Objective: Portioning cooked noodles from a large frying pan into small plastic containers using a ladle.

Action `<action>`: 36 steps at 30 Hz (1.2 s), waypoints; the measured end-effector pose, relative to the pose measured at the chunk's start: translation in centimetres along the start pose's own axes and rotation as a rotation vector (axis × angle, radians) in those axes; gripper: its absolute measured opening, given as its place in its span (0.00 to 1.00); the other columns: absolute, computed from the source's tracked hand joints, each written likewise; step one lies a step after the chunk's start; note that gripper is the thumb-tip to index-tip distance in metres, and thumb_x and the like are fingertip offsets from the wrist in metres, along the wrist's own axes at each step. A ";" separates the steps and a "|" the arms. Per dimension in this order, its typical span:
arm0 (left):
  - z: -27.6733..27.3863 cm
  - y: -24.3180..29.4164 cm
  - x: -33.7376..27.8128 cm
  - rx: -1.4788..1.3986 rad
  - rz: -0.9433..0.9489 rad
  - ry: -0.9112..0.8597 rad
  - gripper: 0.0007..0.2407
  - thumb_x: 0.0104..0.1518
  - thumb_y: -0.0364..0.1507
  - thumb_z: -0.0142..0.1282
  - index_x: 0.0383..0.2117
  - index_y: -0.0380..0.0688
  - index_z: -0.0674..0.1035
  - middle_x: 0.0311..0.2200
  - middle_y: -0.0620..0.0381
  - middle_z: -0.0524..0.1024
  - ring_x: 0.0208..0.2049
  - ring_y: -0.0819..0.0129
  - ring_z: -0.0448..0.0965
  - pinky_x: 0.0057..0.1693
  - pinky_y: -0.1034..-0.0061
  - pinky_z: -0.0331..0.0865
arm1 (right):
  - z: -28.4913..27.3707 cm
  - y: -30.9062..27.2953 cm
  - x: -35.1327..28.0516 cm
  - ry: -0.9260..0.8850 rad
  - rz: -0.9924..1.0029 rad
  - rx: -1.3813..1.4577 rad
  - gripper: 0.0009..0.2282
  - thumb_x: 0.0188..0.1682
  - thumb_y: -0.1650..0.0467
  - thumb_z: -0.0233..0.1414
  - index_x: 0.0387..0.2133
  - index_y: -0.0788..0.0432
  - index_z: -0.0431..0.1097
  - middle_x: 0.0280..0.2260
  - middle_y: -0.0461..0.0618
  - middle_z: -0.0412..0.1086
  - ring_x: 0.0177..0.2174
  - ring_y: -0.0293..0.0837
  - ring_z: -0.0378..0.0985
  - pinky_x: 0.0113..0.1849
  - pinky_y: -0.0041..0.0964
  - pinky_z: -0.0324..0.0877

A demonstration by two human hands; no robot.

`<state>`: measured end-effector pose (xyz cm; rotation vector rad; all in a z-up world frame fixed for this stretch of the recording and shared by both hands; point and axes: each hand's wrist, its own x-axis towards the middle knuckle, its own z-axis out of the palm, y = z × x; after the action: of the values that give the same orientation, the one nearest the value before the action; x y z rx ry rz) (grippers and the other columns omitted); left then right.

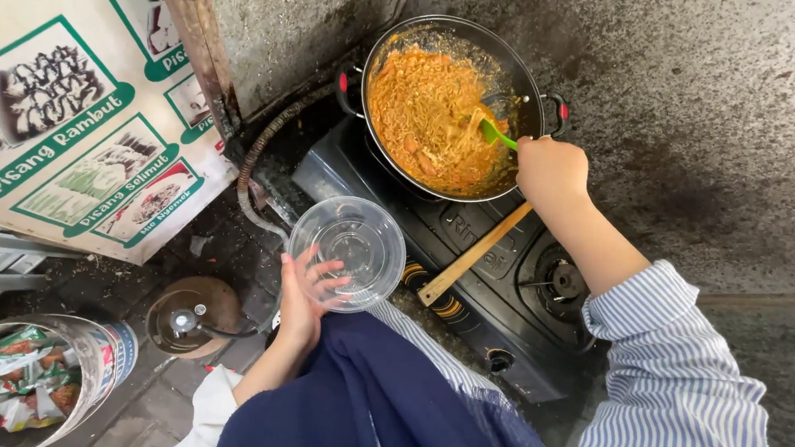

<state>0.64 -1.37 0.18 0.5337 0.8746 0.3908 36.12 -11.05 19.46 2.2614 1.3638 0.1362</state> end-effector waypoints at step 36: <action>-0.4 -0.9 -1.1 0.018 -0.001 0.033 0.35 0.60 0.60 0.21 0.68 0.53 0.59 0.49 0.42 0.74 0.45 0.50 0.80 0.44 0.55 0.79 | 7.3 4.2 6.1 0.011 0.488 0.723 0.07 0.50 0.65 0.57 0.38 0.47 0.81 0.32 0.57 0.78 0.39 0.59 0.82 0.41 0.53 0.75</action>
<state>-0.23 -2.53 0.09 0.5447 0.9112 0.3924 44.90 -10.05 14.05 3.1682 0.9158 -0.2231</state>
